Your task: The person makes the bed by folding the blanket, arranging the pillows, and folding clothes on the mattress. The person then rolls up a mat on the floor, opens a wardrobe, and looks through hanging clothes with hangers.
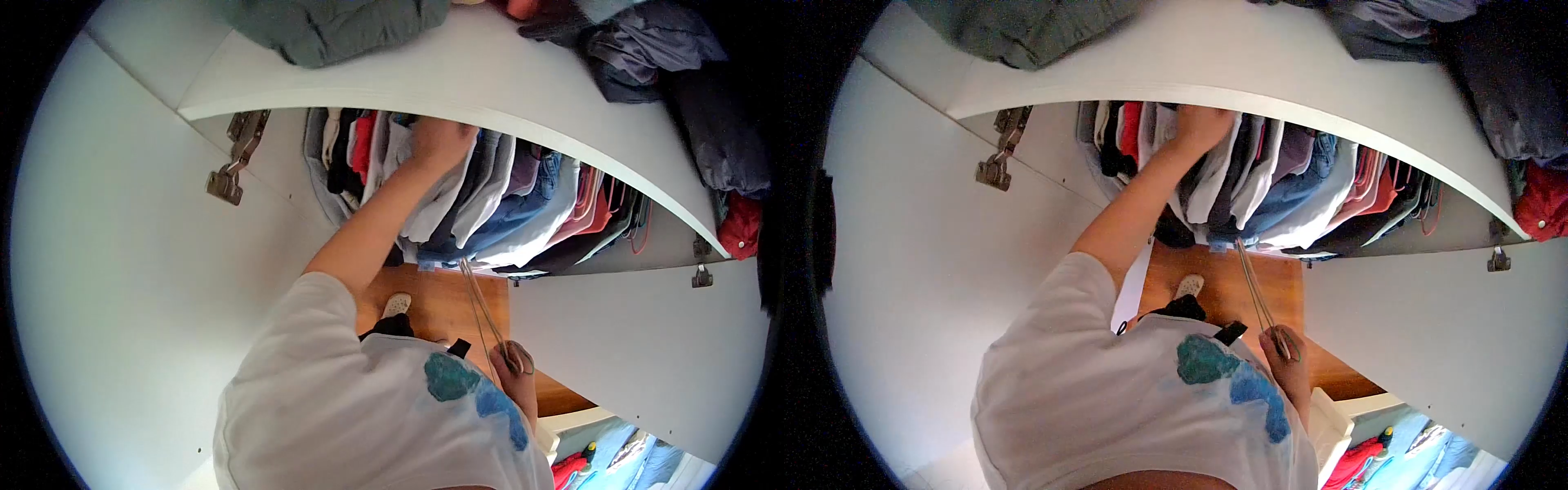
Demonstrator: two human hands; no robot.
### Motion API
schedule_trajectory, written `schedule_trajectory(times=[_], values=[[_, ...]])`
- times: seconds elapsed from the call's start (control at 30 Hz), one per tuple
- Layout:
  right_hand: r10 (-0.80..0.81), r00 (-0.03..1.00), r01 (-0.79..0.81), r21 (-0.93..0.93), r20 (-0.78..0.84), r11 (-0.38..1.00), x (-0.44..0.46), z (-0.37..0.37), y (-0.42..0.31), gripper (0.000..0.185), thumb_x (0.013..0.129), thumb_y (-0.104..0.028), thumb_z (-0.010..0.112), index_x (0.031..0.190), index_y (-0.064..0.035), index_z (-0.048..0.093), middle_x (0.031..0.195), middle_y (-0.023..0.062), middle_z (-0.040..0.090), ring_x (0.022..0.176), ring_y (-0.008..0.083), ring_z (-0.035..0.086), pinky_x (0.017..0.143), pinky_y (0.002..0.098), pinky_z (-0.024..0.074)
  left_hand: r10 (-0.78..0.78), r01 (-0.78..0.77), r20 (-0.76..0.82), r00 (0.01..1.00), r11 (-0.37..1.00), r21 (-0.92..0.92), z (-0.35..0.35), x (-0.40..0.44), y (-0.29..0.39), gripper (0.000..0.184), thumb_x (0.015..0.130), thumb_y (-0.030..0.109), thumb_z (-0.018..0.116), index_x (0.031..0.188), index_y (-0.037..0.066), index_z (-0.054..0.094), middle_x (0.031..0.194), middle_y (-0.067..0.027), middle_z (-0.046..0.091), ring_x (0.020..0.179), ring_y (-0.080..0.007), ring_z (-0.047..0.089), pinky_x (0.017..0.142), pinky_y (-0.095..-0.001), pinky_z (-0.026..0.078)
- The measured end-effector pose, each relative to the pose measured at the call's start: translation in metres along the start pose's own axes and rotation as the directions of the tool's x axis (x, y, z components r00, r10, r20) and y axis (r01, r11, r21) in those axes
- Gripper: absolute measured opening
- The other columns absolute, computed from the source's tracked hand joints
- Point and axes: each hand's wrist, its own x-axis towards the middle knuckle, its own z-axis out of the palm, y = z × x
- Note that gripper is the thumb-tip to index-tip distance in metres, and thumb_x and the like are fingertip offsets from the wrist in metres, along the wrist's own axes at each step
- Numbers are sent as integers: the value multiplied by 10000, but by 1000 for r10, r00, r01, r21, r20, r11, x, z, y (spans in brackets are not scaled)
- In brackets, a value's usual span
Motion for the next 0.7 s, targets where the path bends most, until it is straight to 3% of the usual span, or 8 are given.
schedule_trajectory(times=[0.03,0.13,0.2,0.4,0.5,0.57,0.67,0.7], values=[[-10,1000,10,1,-10,1000,1,1,-2,145,786,-113,595,747,13,535,635,70,522,579,133,475,536,256,390,-121,120,171,978,993,14,7,3,7,330,762,232,538,998,3,557,1013,-208,551,965,-379,496,872,-433,366],[18,1000,-18,-51,-10,999,0,1,-4,144,790,-114,592,750,14,540,645,67,524,588,124,472,535,251,387,28,-21,48,998,992,-127,31,-1,-6,343,786,244,511,1018,-9,517,1008,-240,526,961,-406,481,841,-433,390],[23,1000,-23,-13,-7,1000,1,1,-3,143,788,-112,593,750,15,541,643,65,523,587,123,471,530,250,385,-20,31,80,997,991,-131,39,-7,-22,345,806,233,486,1047,-14,501,1067,-243,503,1000,-404,465,857,-431,382],[-2,1000,1,62,24,998,2,-1,6,133,786,-95,594,746,18,537,641,63,518,584,119,465,524,246,379,-395,402,112,912,915,-47,-42,-15,-91,360,821,220,494,1090,-19,507,1147,-208,499,1081,-339,458,912,-366,354],[2,1000,-3,85,9,996,-1,0,6,125,787,-85,588,742,18,534,642,62,511,581,116,457,526,248,377,-374,372,42,926,927,55,-77,-11,-65,316,793,130,519,1067,-27,516,1102,-210,527,1037,-345,490,871,-355,387],[-14,1000,13,89,11,996,-1,0,6,122,789,-81,584,740,18,532,642,61,507,580,113,451,527,249,376,-291,292,-99,952,956,0,-81,-12,-58,213,785,100,497,953,-13,562,875,-247,568,847,-412,533,731,-425,435],[14,1000,-15,125,9,992,-1,2,14,123,790,-80,581,740,19,528,652,65,509,586,118,456,535,253,382,-36,82,-315,948,988,134,-62,-12,-27,213,770,106,530,953,4,566,884,-238,569,854,-406,533,746,-425,430],[12,1000,-13,112,11,994,0,3,16,123,790,-82,581,744,19,528,659,66,514,591,120,462,542,254,387,-56,58,-232,971,998,2,-56,-7,-11,242,763,125,547,973,5,556,926,-234,561,888,-398,522,774,-423,417]])
